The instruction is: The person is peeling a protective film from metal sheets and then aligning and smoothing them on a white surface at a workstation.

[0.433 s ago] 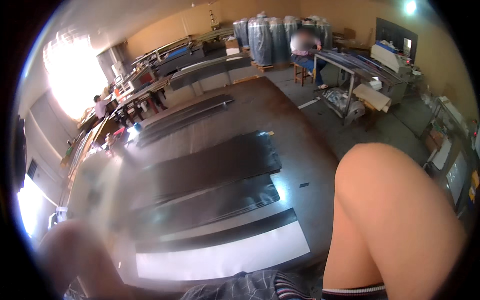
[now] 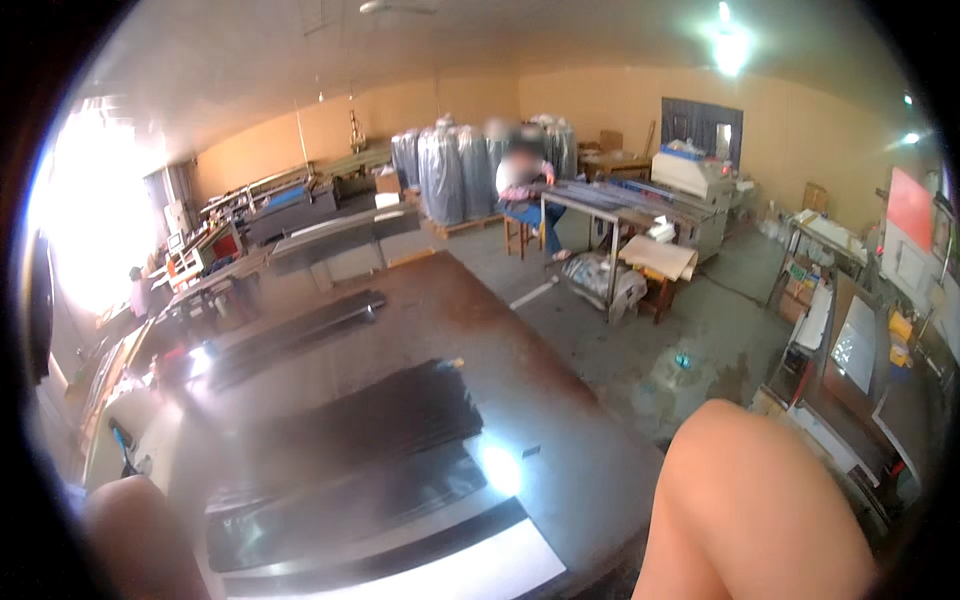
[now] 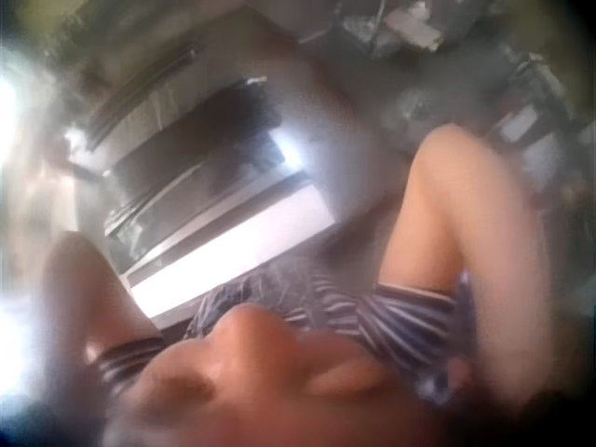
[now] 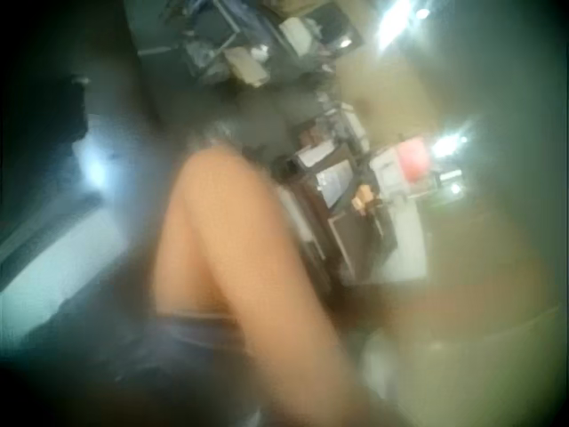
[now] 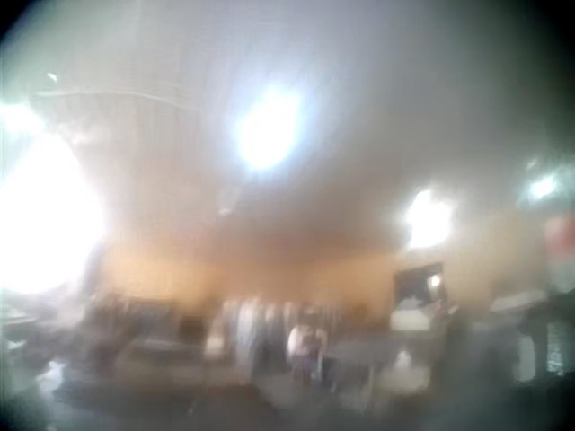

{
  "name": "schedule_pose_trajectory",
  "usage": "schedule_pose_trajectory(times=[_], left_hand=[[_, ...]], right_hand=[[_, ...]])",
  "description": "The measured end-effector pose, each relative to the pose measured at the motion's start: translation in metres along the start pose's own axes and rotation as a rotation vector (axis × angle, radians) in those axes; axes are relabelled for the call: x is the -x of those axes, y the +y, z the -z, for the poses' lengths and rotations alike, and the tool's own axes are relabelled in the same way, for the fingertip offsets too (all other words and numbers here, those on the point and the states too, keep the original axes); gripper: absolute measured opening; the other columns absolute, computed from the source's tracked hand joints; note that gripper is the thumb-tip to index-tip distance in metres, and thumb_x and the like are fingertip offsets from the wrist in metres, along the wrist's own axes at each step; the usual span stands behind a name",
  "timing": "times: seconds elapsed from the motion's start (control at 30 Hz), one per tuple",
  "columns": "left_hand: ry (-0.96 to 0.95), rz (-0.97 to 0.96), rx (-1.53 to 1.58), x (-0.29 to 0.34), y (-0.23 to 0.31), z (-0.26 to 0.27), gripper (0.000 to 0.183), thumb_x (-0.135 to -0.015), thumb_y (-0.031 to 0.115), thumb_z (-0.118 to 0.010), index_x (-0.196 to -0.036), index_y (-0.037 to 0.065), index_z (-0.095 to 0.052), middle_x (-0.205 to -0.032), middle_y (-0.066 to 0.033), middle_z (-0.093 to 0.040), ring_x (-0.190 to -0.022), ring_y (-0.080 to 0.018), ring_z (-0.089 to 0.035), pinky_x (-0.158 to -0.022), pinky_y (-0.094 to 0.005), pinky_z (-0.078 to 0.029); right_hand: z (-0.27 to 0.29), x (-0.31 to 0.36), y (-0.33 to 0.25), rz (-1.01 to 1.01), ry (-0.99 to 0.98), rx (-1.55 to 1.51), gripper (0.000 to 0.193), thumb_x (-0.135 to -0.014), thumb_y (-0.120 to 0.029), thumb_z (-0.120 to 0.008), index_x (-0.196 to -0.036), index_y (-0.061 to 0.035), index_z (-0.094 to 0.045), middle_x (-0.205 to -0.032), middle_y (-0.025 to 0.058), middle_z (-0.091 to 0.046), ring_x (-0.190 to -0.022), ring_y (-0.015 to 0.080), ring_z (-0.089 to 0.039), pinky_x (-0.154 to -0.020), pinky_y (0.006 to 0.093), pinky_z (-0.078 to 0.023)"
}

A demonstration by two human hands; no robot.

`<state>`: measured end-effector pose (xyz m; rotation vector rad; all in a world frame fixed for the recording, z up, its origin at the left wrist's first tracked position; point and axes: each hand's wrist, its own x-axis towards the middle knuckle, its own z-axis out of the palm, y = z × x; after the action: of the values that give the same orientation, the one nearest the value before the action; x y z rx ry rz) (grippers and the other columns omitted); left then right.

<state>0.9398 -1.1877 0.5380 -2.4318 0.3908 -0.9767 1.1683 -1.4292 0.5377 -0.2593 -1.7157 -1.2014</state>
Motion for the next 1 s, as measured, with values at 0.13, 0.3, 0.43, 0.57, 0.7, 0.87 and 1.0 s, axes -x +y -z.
schedule_pose_trajectory(times=[0.13,0.3,0.43,0.57,0.7,0.87,1.0], left_hand=[[0.02,-0.011,-0.018,-0.003,0.006,-0.004,0.052,-0.082,0.021,-0.064,-0.129,0.004,-0.049,-0.133,-0.0231,-0.045,-0.124,-0.0398,-0.042,-0.104,-0.0508,-0.033],[0.115,-0.028,0.013,-0.003,0.012,-0.002,0.055,-0.083,0.025,-0.064,-0.131,0.005,-0.047,-0.135,-0.0253,-0.043,-0.125,-0.0429,-0.04,-0.104,-0.0537,-0.032],[0.137,-0.02,0.025,0.01,0.02,0.01,0.057,-0.083,0.028,-0.064,-0.132,0.005,-0.045,-0.137,-0.0271,-0.041,-0.126,-0.0454,-0.039,-0.104,-0.056,-0.031],[0.281,-0.018,0.098,0.03,0.031,0.007,0.06,-0.084,0.031,-0.065,-0.134,0.005,-0.044,-0.138,-0.0289,-0.039,-0.128,-0.0479,-0.037,-0.105,-0.0584,-0.03],[0.285,0.134,0.278,0.068,0.048,-0.028,0.062,-0.085,0.034,-0.065,-0.136,0.006,-0.042,-0.14,-0.0307,-0.037,-0.129,-0.0504,-0.035,-0.105,-0.0607,-0.029],[-0.242,0.839,0.35,0.212,0.11,-0.139,0.074,-0.068,0.011,-0.071,-0.136,0.007,-0.042,-0.145,-0.0223,-0.035,-0.133,-0.0431,-0.034,-0.108,-0.0543,-0.028],[-0.214,1.297,0.245,0.373,0.232,-0.192,0.067,-0.088,0.045,-0.058,-0.138,0.002,-0.042,-0.136,-0.0276,-0.044,-0.125,-0.0421,-0.044,-0.099,-0.052,-0.037]], right_hand=[[0.01,0.0,-0.004,0.033,-0.001,0.014,0.06,-0.088,-0.047,-0.054,-0.129,-0.0044,-0.045,-0.137,0.0171,-0.044,-0.128,0.0318,-0.041,-0.107,0.0477,-0.029],[0.026,-0.022,-0.014,0.062,-0.028,0.084,0.061,-0.088,-0.049,-0.053,-0.129,-0.0046,-0.045,-0.138,0.0175,-0.042,-0.129,0.0326,-0.039,-0.107,0.0488,-0.028],[0.034,-0.018,-0.017,0.076,0.037,0.098,0.063,-0.087,-0.051,-0.053,-0.129,-0.0048,-0.044,-0.138,0.0179,-0.041,-0.13,0.0333,-0.038,-0.108,0.0498,-0.027],[0.048,-0.02,-0.022,0.082,0.042,0.164,0.064,-0.087,-0.053,-0.052,-0.129,-0.0049,-0.044,-0.139,0.0182,-0.04,-0.131,0.034,-0.037,-0.108,0.0507,-0.026],[0.061,0.054,-0.008,-0.365,-0.034,0.25,0.066,-0.087,-0.055,-0.052,-0.129,-0.0051,-0.043,-0.14,0.0186,-0.039,-0.131,0.0347,-0.036,-0.108,0.0517,-0.025],[0.065,0.274,-0.09,-1.283,-0.601,0.52,0.055,-0.092,-0.025,-0.057,-0.137,0.0012,-0.039,-0.141,0.0226,-0.041,-0.132,0.0387,-0.037,-0.109,0.0459,-0.03],[0.106,0.365,-0.22,-1.707,-1.145,0.92,0.054,-0.088,-0.032,-0.059,-0.13,-0.0005,-0.045,-0.14,0.0218,-0.041,-0.134,0.0394,-0.032,-0.11,0.0555,-0.023]])
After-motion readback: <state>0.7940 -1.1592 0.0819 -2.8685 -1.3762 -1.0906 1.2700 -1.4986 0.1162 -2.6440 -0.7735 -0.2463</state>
